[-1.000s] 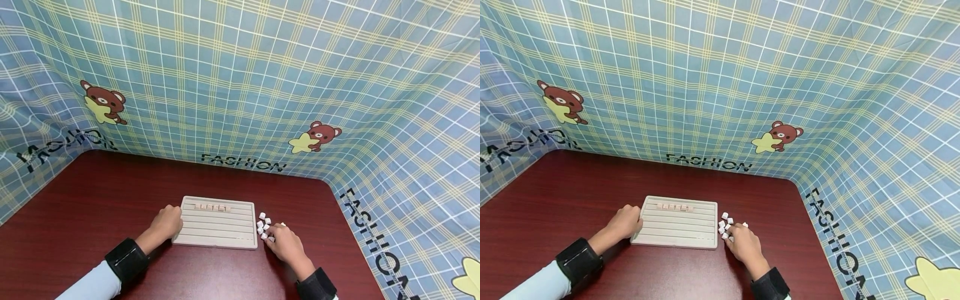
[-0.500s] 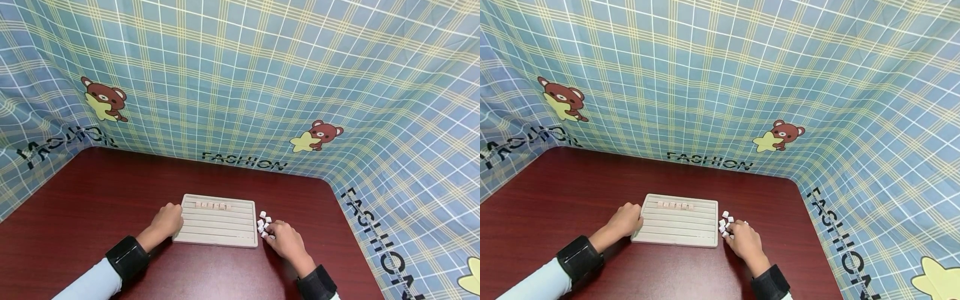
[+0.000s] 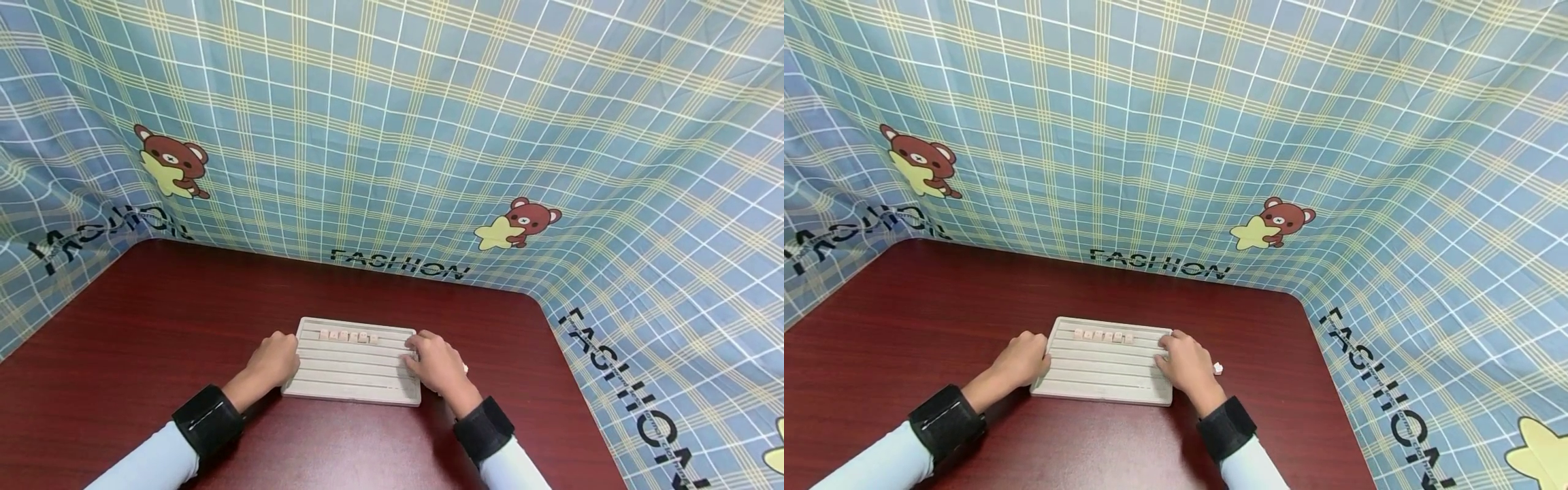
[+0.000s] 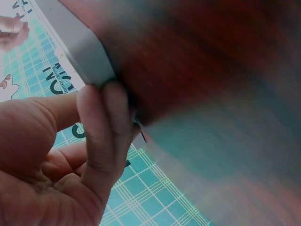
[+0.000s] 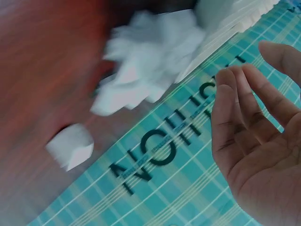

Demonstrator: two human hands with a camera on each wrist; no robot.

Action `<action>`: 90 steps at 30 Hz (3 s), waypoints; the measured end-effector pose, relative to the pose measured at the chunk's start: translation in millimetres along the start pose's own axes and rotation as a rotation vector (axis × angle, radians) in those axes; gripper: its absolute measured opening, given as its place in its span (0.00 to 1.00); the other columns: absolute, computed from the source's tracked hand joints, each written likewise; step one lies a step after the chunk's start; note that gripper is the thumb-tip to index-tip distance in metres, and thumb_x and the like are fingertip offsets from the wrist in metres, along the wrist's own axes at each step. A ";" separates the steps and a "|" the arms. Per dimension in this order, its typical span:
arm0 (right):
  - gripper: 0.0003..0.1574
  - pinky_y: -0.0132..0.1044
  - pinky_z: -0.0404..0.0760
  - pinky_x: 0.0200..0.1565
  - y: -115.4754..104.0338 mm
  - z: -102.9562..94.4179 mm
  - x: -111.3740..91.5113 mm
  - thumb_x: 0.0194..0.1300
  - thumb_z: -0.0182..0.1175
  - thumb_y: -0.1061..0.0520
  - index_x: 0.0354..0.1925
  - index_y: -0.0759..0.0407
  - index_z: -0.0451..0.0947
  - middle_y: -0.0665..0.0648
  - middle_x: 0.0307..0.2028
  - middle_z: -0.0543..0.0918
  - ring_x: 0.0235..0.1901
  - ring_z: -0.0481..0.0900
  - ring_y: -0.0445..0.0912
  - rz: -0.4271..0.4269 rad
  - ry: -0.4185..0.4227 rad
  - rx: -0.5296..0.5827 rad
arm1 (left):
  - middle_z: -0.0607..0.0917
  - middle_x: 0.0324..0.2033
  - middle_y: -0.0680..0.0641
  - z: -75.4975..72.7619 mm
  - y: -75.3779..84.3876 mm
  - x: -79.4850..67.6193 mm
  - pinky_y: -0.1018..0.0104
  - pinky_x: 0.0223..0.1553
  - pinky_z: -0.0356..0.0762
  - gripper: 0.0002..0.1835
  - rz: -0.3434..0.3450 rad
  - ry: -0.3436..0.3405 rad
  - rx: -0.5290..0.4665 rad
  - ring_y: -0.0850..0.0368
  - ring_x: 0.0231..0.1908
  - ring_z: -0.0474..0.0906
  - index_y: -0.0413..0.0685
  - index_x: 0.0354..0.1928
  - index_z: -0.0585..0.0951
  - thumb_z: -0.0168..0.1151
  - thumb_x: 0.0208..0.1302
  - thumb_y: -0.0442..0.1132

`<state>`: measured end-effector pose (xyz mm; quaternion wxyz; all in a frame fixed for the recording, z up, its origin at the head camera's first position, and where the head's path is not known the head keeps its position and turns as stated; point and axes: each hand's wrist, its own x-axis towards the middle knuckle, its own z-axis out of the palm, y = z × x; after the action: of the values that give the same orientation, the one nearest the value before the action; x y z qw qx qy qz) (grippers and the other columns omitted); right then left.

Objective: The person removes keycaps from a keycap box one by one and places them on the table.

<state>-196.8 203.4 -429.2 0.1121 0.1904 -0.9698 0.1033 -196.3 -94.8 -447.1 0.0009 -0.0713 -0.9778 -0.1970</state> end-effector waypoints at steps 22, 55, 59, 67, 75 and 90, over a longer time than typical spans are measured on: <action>0.15 0.45 0.84 0.32 -36.6 22.4 58.4 0.55 0.65 0.53 0.42 0.55 0.83 0.55 0.37 0.83 0.36 0.81 0.46 -0.061 -0.077 0.050 | 0.80 0.21 0.36 0.1 2.0 -2.1 0.57 0.16 0.74 0.04 0.015 0.034 0.014 0.53 0.18 0.71 0.32 0.24 0.81 0.57 0.50 0.27; 0.06 0.41 0.81 0.25 -35.0 35.2 58.8 0.53 0.65 0.59 0.33 0.53 0.84 0.53 0.29 0.81 0.27 0.80 0.46 -0.074 -0.070 0.049 | 0.81 0.22 0.35 -0.6 0.2 -0.6 0.54 0.17 0.76 0.04 0.017 0.026 -0.002 0.51 0.20 0.73 0.34 0.21 0.78 0.56 0.49 0.26; 0.06 0.41 0.81 0.26 -33.8 32.4 57.6 0.53 0.65 0.60 0.33 0.55 0.84 0.54 0.29 0.81 0.27 0.80 0.46 -0.085 -0.057 0.065 | 0.81 0.21 0.35 0.0 -0.1 -0.5 0.54 0.16 0.76 0.05 0.026 0.041 -0.001 0.51 0.19 0.73 0.34 0.20 0.78 0.56 0.49 0.26; 0.08 0.40 0.82 0.28 -16.6 25.0 52.6 0.53 0.65 0.63 0.35 0.58 0.83 0.56 0.31 0.81 0.29 0.80 0.47 -0.095 -0.046 0.057 | 0.80 0.21 0.36 -0.4 -0.2 -0.6 0.55 0.16 0.75 0.07 0.052 0.050 0.005 0.52 0.19 0.72 0.36 0.18 0.78 0.56 0.50 0.26; 0.08 0.41 0.81 0.27 3.2 15.0 46.4 0.56 0.63 0.63 0.37 0.61 0.82 0.59 0.34 0.80 0.31 0.80 0.49 0.001 -0.056 0.068 | 0.80 0.21 0.36 -0.5 -1.1 -1.3 0.56 0.16 0.75 0.06 0.025 0.025 -0.009 0.52 0.20 0.73 0.35 0.19 0.78 0.55 0.50 0.26; 0.07 0.39 0.78 0.22 23.7 17.8 37.3 0.58 0.62 0.59 0.38 0.56 0.82 0.57 0.35 0.80 0.28 0.79 0.47 0.137 -0.051 0.053 | 0.81 0.21 0.35 0.6 -0.8 -1.8 0.57 0.14 0.74 0.07 0.022 0.025 -0.013 0.52 0.19 0.73 0.36 0.19 0.78 0.54 0.50 0.25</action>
<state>-242.9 207.7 -440.4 0.0749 0.1291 -0.9800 0.1317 -194.6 -95.5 -448.0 0.0149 -0.0795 -0.9756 -0.2043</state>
